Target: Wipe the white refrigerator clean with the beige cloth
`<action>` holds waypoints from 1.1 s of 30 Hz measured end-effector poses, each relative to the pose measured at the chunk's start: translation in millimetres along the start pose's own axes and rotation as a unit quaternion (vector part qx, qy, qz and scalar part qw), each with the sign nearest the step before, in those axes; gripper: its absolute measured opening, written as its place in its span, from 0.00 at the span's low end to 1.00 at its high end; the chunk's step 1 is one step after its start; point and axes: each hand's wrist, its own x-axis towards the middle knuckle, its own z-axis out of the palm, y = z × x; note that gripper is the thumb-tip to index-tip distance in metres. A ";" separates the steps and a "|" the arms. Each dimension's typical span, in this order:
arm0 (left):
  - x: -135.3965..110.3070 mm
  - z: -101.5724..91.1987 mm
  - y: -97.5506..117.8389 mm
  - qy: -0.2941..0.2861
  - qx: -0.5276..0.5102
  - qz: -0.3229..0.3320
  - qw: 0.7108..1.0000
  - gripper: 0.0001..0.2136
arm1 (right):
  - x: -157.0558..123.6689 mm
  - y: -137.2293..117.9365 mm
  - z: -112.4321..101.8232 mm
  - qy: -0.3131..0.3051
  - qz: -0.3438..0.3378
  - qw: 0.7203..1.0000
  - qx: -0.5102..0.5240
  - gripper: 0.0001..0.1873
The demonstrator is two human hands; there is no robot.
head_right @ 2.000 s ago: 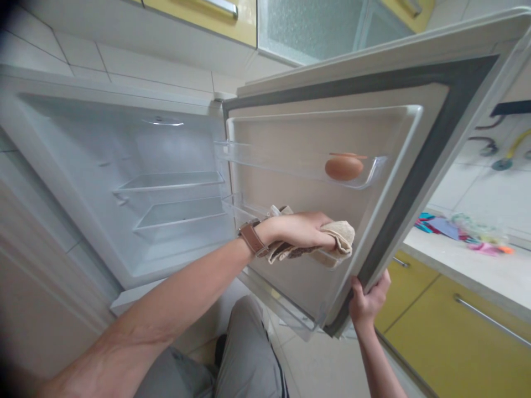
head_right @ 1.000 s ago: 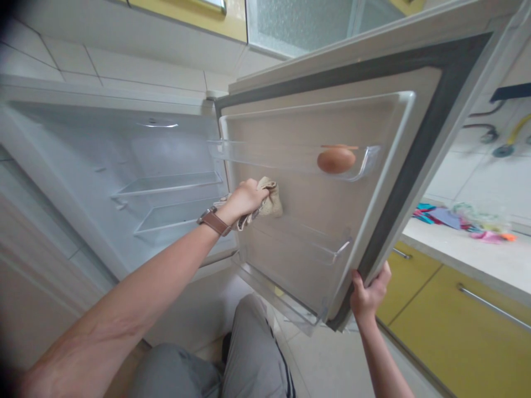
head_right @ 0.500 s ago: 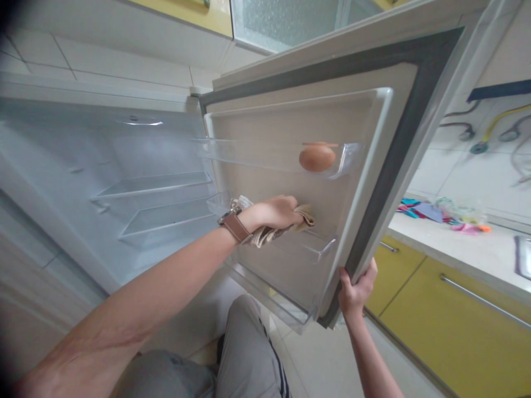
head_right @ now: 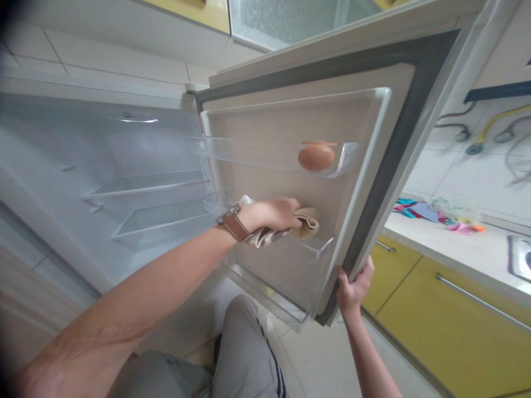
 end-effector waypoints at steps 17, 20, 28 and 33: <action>-3.6 -26.7 -134.4 0.122 0.103 -0.171 0.972 0.16 | -2.0 2.9 -0.6 0.003 -0.001 1.000 -0.013 0.47; -4.9 -31.2 -150.2 0.123 0.116 -0.197 0.966 0.17 | -2.1 5.4 -0.6 0.000 -0.001 1.000 -0.006 0.48; -14.0 -29.2 -152.6 0.105 0.170 -0.206 0.958 0.27 | -1.8 2.9 -1.2 0.004 -0.003 1.000 -0.006 0.48; -20.0 -24.2 -148.1 0.121 0.180 -0.200 0.956 0.25 | -1.1 1.8 -1.4 0.005 0.001 1.000 -0.004 0.48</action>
